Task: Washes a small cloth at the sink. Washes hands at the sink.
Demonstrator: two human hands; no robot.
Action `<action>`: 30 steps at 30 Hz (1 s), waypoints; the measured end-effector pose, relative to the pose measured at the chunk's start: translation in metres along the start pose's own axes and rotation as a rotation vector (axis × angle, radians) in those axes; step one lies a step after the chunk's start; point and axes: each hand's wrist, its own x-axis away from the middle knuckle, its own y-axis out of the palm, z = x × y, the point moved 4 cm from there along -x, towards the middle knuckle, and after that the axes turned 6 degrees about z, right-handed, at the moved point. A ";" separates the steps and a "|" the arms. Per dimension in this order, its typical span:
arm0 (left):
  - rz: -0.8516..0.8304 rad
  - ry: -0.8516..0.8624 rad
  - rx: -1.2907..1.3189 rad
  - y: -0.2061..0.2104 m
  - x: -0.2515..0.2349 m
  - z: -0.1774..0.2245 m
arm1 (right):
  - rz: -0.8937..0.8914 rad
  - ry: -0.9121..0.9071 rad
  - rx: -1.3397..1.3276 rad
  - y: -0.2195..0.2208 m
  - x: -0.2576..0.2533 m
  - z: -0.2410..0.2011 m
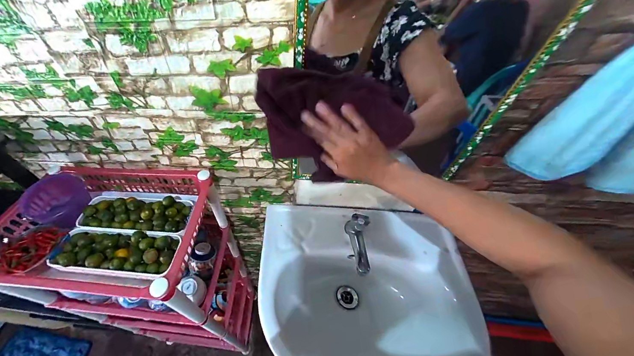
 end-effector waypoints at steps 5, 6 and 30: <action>-0.040 0.014 -0.004 0.005 0.006 0.006 | -0.268 -0.058 -0.356 0.009 0.055 -0.006; -0.049 0.017 0.005 0.006 0.005 0.005 | -0.191 -0.076 -0.280 -0.001 0.042 0.002; -0.278 -0.024 0.158 0.000 -0.025 -0.001 | -0.477 0.164 -0.541 0.043 0.054 -0.024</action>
